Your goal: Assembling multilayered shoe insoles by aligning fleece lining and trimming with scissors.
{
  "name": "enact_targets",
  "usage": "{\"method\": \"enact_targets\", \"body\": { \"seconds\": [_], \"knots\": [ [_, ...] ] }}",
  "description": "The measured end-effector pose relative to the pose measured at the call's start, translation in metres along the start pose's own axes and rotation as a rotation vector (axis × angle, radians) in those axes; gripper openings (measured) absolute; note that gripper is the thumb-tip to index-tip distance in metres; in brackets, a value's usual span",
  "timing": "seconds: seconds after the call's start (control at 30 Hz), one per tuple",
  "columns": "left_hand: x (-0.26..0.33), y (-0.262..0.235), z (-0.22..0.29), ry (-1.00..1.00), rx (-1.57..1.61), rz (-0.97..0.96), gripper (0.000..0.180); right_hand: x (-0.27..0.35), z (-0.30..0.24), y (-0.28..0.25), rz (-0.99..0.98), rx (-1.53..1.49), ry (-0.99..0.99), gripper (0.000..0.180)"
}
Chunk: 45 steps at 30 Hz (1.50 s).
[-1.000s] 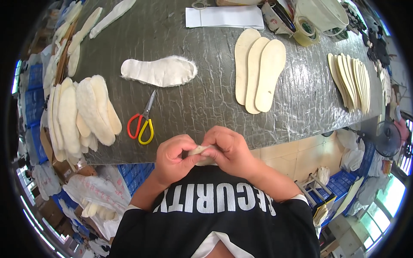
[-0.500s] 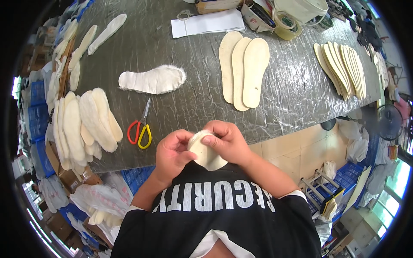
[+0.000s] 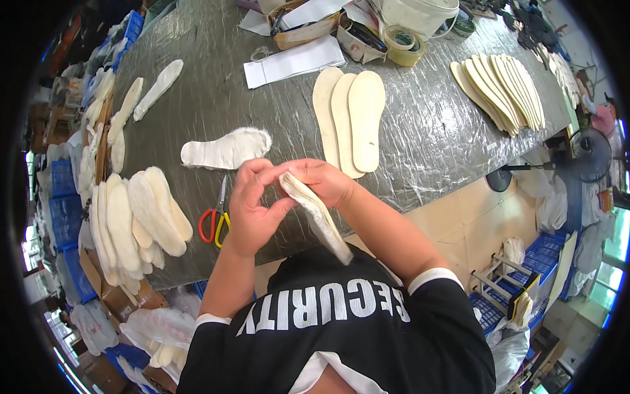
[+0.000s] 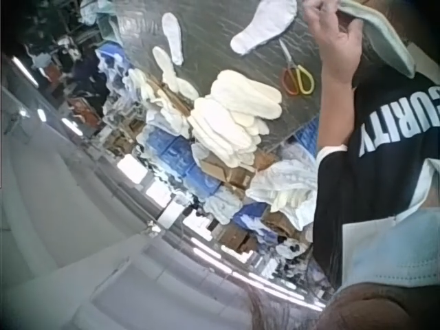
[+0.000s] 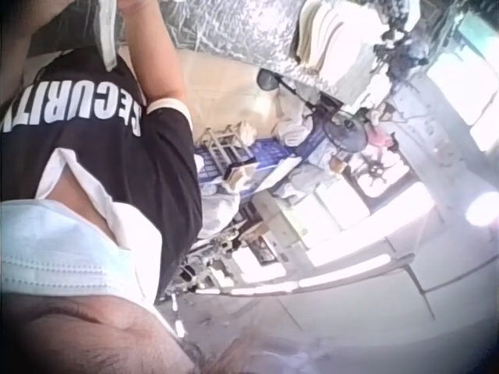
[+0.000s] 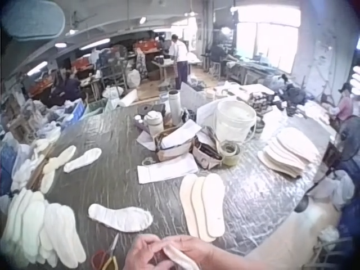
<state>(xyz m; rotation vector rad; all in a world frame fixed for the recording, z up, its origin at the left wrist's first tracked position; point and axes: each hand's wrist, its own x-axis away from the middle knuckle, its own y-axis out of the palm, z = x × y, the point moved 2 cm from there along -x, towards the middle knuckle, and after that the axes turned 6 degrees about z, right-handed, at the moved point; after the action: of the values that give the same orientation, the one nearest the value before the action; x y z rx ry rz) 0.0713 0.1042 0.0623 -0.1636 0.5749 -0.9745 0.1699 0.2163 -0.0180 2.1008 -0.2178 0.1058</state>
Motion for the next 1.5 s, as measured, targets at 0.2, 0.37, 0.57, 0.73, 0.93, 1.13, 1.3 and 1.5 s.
{"method": "enact_targets", "body": {
  "seconds": [0.2, 0.37, 0.57, 0.73, 0.93, 1.13, 1.3, 1.5],
  "knots": [
    [-0.012, -0.010, -0.007, 0.065, 0.097, -0.192, 0.038, 0.007, 0.023, 0.013, 0.035, 0.000, 0.086, 0.031],
    [0.003, -0.009, -0.005, 0.029, 0.242, -0.148, 0.019, 0.013, 0.032, 0.022, 0.085, -0.024, 0.367, 0.034],
    [0.035, -0.039, -0.047, -0.210, 0.379, 0.134, 0.024, 0.054, 0.010, 0.011, -0.182, 0.273, 0.161, 0.076],
    [0.072, -0.040, -0.066, -0.461, 0.613, 0.231, 0.015, 0.055, -0.012, 0.044, -0.019, 1.377, 0.148, 0.053],
    [0.105, -0.025, -0.107, -0.874, 0.691, 0.308, 0.013, 0.020, 0.015, 0.015, 0.187, 1.831, 0.083, 0.037],
    [0.114, -0.018, -0.136, -0.853, -0.010, 0.123, 0.025, 0.027, 0.073, -0.014, 0.120, 2.172, -0.273, 0.085],
    [0.124, -0.022, -0.143, -0.834, -0.102, 0.039, 0.024, 0.027, 0.090, -0.022, 0.024, 2.225, -0.222, 0.086],
    [0.123, -0.012, -0.144, -0.892, 0.040, 0.007, 0.017, 0.044, 0.076, -0.035, 0.175, 1.889, -0.392, 0.080]
  ]
}}
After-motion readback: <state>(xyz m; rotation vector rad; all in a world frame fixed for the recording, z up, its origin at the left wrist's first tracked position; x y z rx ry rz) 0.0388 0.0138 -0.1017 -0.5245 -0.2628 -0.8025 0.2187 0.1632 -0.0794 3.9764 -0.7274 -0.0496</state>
